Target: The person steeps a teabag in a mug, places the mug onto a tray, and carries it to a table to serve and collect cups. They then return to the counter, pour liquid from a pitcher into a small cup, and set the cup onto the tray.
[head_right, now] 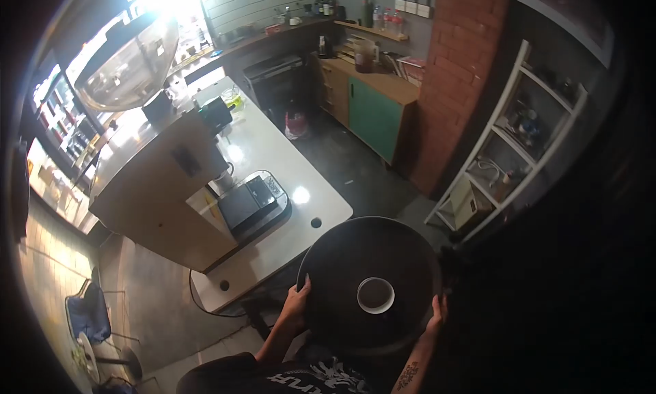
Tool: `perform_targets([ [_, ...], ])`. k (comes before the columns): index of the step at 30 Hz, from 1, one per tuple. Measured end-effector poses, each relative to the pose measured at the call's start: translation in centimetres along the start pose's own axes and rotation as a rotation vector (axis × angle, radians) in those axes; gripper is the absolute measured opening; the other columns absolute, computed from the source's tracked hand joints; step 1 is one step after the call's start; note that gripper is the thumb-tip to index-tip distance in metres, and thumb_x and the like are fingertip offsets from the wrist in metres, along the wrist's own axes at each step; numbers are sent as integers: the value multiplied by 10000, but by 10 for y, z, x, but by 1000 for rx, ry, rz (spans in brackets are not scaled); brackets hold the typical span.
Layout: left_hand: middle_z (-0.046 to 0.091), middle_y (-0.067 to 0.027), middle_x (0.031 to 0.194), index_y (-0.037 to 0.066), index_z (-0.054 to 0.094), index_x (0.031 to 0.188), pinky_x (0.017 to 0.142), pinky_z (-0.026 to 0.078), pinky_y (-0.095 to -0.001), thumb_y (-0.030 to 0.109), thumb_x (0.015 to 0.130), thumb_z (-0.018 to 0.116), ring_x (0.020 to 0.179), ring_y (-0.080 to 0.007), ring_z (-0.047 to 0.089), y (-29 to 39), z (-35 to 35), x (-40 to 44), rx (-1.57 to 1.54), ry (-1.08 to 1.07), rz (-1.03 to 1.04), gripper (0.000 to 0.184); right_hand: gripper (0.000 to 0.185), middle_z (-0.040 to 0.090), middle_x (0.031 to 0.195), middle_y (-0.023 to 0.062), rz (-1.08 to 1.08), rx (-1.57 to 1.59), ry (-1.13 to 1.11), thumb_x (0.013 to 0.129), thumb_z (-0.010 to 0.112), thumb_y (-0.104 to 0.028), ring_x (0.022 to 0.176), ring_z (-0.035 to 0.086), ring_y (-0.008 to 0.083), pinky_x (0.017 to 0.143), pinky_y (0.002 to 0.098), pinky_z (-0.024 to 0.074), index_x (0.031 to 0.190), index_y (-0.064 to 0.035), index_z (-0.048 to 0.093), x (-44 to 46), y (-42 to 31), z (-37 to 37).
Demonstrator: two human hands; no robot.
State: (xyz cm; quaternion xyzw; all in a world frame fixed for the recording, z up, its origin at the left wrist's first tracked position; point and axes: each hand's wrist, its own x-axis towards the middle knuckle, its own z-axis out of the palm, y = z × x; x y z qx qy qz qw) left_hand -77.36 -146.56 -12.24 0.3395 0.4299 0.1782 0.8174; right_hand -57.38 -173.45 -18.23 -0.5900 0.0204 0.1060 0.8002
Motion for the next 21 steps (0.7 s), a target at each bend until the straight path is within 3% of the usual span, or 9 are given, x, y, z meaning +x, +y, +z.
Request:
perform_targets([
  [6,660,-77,929,2,608,1062,738,549,-347,431,960,567,828,-167,645,-11,58,46,-108,128,93,443,385,577,1266,120,104,120,-324,970,504,-184,1114,576,228,961,331,454,1299,15,522,124,-36,50],
  [9,658,-73,920,5,609,1051,751,542,-348,427,962,567,837,-170,645,-2,88,64,-206,184,126,434,365,602,1234,119,103,-49,-364,964,514,-159,1104,586,220,964,330,457,1292,-1,537,184,-34,68],
  [14,658,-82,941,3,604,1068,758,541,-357,409,973,555,855,-168,640,-4,120,116,-317,294,188,420,407,583,1248,105,182,-47,-495,946,565,-185,1120,557,212,967,319,439,1300,12,530,279,-29,119],
  [16,660,-105,1004,-13,592,1119,796,533,-354,411,976,550,918,-174,632,-5,132,144,-372,321,208,449,403,588,1242,103,214,8,-682,946,564,-179,1132,553,211,978,319,434,1299,13,529,317,-29,146],
  [20,652,-132,1109,-36,557,1232,873,526,-367,388,984,544,1001,-228,634,26,167,186,-400,420,284,492,300,631,1161,92,111,-193,-656,965,511,-144,1040,606,178,921,289,471,1216,5,582,377,-30,201],
  [21,649,-135,1121,-37,548,1242,867,533,-375,388,982,546,1002,-234,636,36,181,184,-422,440,209,499,305,634,1152,88,154,-171,-687,967,510,-148,1030,605,170,916,279,466,1217,13,579,395,-27,209],
])
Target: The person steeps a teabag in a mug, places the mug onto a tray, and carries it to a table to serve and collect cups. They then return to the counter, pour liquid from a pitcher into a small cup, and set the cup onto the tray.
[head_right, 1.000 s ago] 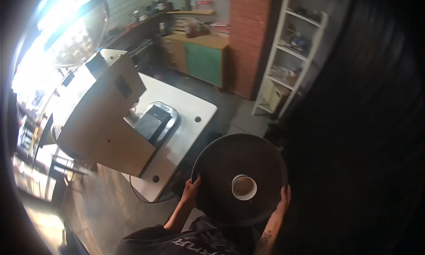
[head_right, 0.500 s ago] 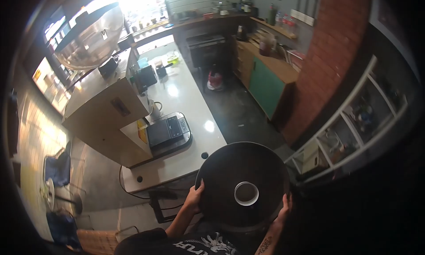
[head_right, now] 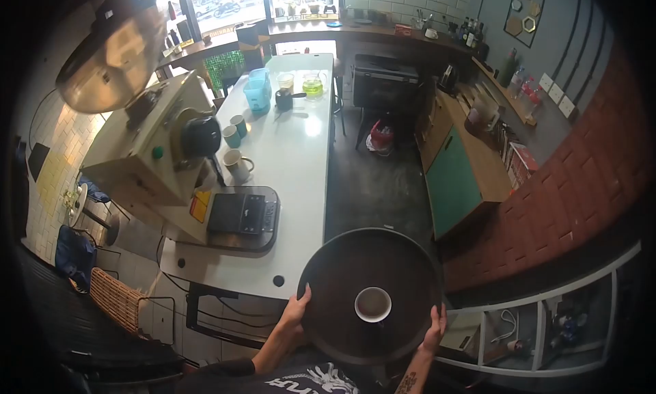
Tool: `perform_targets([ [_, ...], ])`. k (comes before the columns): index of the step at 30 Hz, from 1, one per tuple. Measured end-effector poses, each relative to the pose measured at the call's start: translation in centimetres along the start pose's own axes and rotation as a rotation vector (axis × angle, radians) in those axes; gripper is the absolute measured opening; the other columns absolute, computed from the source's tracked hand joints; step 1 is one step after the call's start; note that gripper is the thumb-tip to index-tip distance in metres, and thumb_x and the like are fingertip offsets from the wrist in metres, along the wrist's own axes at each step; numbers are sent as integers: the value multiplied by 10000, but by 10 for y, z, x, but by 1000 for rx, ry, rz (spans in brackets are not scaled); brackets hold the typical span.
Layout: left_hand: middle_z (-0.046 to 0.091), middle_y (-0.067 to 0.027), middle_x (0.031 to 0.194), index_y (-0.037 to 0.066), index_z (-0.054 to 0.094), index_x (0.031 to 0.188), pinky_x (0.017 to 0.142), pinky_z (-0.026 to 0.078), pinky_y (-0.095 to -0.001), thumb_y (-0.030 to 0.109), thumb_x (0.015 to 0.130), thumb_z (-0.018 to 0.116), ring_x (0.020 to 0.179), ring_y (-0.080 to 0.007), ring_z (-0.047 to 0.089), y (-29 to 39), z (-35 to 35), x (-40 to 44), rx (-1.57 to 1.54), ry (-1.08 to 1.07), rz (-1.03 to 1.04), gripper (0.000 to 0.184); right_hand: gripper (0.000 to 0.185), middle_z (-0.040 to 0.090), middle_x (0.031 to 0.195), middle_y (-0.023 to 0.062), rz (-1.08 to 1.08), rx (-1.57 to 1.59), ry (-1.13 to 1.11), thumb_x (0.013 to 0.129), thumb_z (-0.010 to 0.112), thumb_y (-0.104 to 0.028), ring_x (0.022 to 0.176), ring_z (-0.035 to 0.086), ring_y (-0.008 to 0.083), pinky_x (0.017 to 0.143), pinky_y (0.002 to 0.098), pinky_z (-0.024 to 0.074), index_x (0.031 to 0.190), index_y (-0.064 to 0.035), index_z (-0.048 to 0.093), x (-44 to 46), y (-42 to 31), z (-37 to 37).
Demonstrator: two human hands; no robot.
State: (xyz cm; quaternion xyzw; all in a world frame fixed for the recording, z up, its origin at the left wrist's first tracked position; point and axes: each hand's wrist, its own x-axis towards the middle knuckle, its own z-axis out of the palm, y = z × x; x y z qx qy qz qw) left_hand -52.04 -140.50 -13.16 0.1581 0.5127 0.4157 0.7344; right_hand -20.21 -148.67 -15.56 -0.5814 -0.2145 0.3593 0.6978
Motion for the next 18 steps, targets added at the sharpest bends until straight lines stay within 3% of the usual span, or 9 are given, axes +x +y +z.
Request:
perform_targets([
  [3,648,-140,1125,-39,535,1249,850,547,-389,386,981,548,992,-243,643,23,46,24,3,43,13,503,308,641,1153,86,-65,-34,-86,966,512,-142,1025,615,178,920,289,474,1225,12,577,52,-13,6],
  [5,650,-143,1117,-40,531,1246,839,555,-397,383,981,548,981,-246,647,22,58,28,16,92,24,500,308,644,1157,89,3,51,-101,966,515,-133,1026,620,183,923,295,479,1231,9,578,77,-22,14],
  [7,587,-178,1203,-46,440,1289,881,547,-432,412,953,585,1072,-282,613,27,72,44,-67,49,41,586,307,647,1162,93,47,139,-130,965,518,-124,1028,625,189,927,302,484,1236,7,580,108,-24,19],
  [12,583,-181,1202,-49,411,1298,854,558,-422,428,953,573,1048,-274,626,42,122,82,-46,137,60,611,302,646,1187,106,15,97,-239,967,519,-88,1051,624,192,941,309,487,1243,17,584,199,-21,29],
  [15,612,-181,1147,-50,469,1251,832,566,-418,431,959,559,1030,-261,636,42,155,124,-48,151,115,570,295,651,1174,105,28,116,-268,967,520,-86,1045,623,184,932,301,486,1231,25,590,260,-26,43],
  [17,670,-135,1005,-45,574,1143,757,584,-358,391,996,503,872,-219,676,40,180,158,-66,125,180,465,287,660,1152,95,23,82,-286,967,532,-95,1027,623,170,918,286,484,1220,23,602,304,-29,48],
  [18,670,-135,1005,-45,574,1143,757,584,-358,391,996,503,872,-219,676,39,196,172,-76,128,183,465,285,666,1133,83,0,60,-277,966,548,-108,1011,622,154,907,271,479,1211,23,610,329,-28,48],
])
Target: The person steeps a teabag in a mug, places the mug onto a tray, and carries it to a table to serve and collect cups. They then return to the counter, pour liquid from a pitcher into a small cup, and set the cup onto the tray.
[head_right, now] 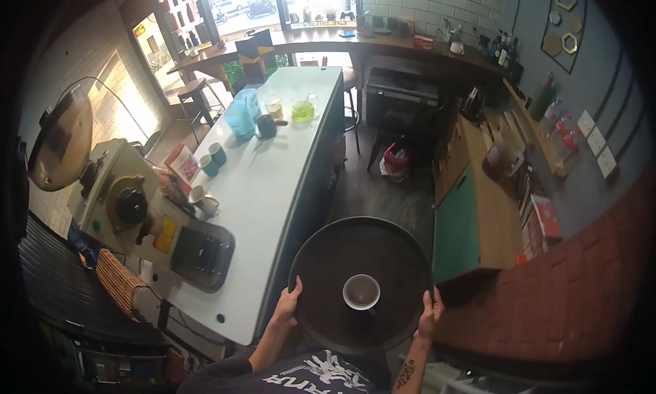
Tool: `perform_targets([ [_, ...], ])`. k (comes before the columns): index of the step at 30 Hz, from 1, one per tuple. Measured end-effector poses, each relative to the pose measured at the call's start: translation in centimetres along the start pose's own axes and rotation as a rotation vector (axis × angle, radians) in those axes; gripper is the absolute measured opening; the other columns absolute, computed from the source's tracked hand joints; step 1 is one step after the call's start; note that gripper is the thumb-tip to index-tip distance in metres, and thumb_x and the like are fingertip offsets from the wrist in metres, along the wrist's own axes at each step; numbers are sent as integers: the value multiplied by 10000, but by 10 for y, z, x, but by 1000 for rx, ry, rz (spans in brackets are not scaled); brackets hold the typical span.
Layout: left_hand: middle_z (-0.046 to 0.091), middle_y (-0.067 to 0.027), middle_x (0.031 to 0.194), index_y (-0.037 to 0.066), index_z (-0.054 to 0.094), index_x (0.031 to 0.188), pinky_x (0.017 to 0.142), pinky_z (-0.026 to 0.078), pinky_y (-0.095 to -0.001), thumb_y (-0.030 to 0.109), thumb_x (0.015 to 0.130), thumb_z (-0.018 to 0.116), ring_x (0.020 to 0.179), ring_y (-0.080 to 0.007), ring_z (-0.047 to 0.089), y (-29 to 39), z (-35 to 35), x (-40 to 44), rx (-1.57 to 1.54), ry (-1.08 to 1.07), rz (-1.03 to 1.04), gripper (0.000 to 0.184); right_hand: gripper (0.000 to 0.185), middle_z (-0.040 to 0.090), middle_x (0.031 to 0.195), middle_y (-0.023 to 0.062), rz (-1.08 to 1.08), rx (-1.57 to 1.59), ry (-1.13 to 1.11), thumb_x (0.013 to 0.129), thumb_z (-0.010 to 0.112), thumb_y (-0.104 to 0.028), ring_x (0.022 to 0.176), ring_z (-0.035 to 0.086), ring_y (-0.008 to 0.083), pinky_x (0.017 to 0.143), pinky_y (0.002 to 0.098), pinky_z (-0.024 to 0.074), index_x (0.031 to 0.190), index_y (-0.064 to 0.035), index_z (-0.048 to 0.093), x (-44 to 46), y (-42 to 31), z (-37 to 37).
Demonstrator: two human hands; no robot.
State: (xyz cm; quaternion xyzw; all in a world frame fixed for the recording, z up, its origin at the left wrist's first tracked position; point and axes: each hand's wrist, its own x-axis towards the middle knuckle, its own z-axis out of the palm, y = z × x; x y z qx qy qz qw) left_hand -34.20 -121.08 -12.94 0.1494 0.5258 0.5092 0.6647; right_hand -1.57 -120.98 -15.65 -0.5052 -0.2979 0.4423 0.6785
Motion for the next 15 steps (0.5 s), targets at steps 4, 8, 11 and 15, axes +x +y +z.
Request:
perform_targets([
  [4,669,-149,1035,-50,571,1160,759,578,-351,379,999,502,889,-225,676,-6,69,49,-68,6,2,464,280,671,1103,69,-7,-26,-36,969,554,-121,984,615,135,892,261,472,1196,29,618,83,-22,-20],
  [8,658,-161,1088,-54,560,1196,815,564,-356,378,1003,492,959,-231,661,-8,131,86,-76,-18,-4,478,325,641,1139,81,18,-165,-40,978,522,-112,1021,582,130,928,266,442,1248,65,565,153,-41,-34],
  [11,658,-162,1096,-54,561,1200,824,557,-359,391,1000,496,966,-229,658,-14,167,124,-55,-10,-13,493,348,618,1185,94,23,-190,-79,992,486,-113,1067,569,142,950,282,435,1289,66,524,199,-49,-44],
  [15,662,-161,1086,-57,572,1186,816,552,-359,410,988,515,962,-229,658,-17,207,182,15,-23,-38,510,385,585,1251,117,98,-150,19,993,480,-106,1129,554,174,994,304,415,1337,67,468,245,-26,-69],
])
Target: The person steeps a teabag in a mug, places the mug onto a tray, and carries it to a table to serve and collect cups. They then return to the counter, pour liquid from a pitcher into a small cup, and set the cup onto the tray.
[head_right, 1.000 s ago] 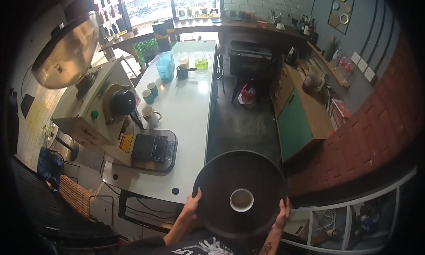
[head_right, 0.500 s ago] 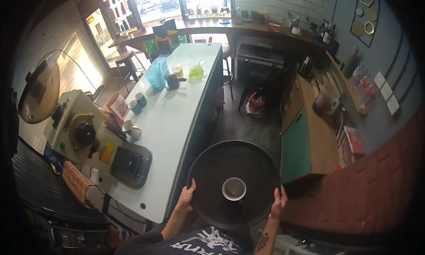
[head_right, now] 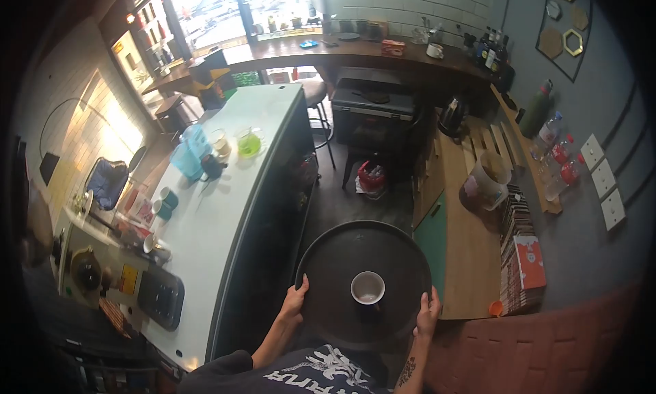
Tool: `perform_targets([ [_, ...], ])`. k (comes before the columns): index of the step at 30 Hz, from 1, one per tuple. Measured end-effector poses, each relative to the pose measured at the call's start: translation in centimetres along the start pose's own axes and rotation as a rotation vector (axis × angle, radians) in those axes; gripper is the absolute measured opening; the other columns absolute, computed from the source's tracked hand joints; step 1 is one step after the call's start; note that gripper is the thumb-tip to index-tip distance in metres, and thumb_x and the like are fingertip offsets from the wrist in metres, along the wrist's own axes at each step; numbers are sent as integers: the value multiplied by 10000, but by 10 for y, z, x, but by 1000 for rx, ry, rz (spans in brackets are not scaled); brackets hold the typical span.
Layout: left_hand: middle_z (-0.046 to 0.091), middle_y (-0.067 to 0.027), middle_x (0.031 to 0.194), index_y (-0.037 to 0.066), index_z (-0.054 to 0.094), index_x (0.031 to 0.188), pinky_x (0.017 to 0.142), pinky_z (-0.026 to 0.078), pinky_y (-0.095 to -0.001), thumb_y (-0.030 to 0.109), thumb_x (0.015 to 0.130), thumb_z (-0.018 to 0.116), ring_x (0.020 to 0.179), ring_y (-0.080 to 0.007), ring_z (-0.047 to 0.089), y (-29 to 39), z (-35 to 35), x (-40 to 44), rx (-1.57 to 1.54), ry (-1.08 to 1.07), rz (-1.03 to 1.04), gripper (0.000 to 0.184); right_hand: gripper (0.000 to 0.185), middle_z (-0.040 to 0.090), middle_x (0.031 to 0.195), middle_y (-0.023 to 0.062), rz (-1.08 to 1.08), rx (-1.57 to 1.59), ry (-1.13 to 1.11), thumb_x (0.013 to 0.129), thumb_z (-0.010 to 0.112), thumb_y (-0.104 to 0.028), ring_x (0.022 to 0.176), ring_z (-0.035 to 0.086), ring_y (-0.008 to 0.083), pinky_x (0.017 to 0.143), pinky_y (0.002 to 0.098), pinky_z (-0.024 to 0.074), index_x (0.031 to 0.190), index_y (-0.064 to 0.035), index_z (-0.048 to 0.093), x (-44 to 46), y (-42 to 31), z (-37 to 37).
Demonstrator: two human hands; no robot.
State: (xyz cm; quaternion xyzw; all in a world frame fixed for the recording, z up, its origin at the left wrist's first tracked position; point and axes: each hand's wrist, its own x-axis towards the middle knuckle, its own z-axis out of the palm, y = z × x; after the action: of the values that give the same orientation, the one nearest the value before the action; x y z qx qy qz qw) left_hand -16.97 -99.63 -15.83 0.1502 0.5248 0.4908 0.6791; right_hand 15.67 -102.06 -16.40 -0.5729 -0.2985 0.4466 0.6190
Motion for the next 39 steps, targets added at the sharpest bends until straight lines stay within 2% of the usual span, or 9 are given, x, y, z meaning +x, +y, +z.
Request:
perform_targets([
  [2,667,-160,1069,-60,582,1176,811,545,-353,431,974,538,953,-225,655,3,26,34,60,-9,-75,533,419,507,1360,149,19,-21,71,993,483,-103,1243,488,211,1055,326,369,1373,65,425,27,16,-14],
  [6,670,-153,1052,-59,592,1158,816,538,-350,446,962,558,939,-219,652,-1,77,119,174,-86,-159,543,403,526,1334,119,13,-44,187,1003,471,-93,1206,503,183,1038,309,380,1377,49,419,73,31,-40],
  [16,656,-143,1076,-47,550,1197,831,549,-398,436,956,576,973,-235,638,-20,217,275,453,-409,-371,540,369,552,1333,159,232,-227,892,972,494,-15,1216,532,230,1014,327,402,1339,25,494,122,78,-65],
  [21,646,-179,1086,-59,519,1233,846,556,-449,440,940,599,996,-286,636,-77,245,326,542,-465,-428,584,336,651,1142,139,121,-340,1176,917,430,106,1060,613,201,935,302,442,1203,38,593,130,142,-85],
  [24,644,-188,1074,-71,526,1232,835,554,-446,449,925,620,976,-284,636,-92,269,334,553,-551,-520,611,362,653,1120,135,79,-385,1256,887,414,129,1051,617,197,932,303,444,1189,44,594,131,164,-104],
  [25,644,-188,1074,-71,526,1232,835,554,-446,449,925,620,976,-284,636,-94,280,331,553,-561,-526,611,373,514,1282,175,208,-400,1177,863,568,-20,1213,504,313,1044,393,396,1233,24,565,128,160,-114],
  [31,646,-176,1077,-72,573,1168,825,540,-416,415,934,624,950,-266,631,-121,324,325,722,-418,-497,542,384,525,1278,170,279,-483,1214,843,586,-31,1224,494,331,1051,403,399,1227,-12,585,139,145,-145],
  [34,649,-171,1062,-78,562,1182,827,537,-411,398,957,593,940,-265,632,-133,338,322,661,-490,-496,528,381,593,1146,164,273,-656,1276,776,537,108,1145,551,290,995,359,421,1145,40,605,148,110,-144],
  [39,619,-171,1126,-64,515,1235,838,529,-408,401,968,572,1008,-253,607,-166,354,326,698,-513,-445,539,401,550,1158,167,220,-691,1269,716,598,72,1135,510,339,1028,407,391,1114,30,615,163,78,-155],
])
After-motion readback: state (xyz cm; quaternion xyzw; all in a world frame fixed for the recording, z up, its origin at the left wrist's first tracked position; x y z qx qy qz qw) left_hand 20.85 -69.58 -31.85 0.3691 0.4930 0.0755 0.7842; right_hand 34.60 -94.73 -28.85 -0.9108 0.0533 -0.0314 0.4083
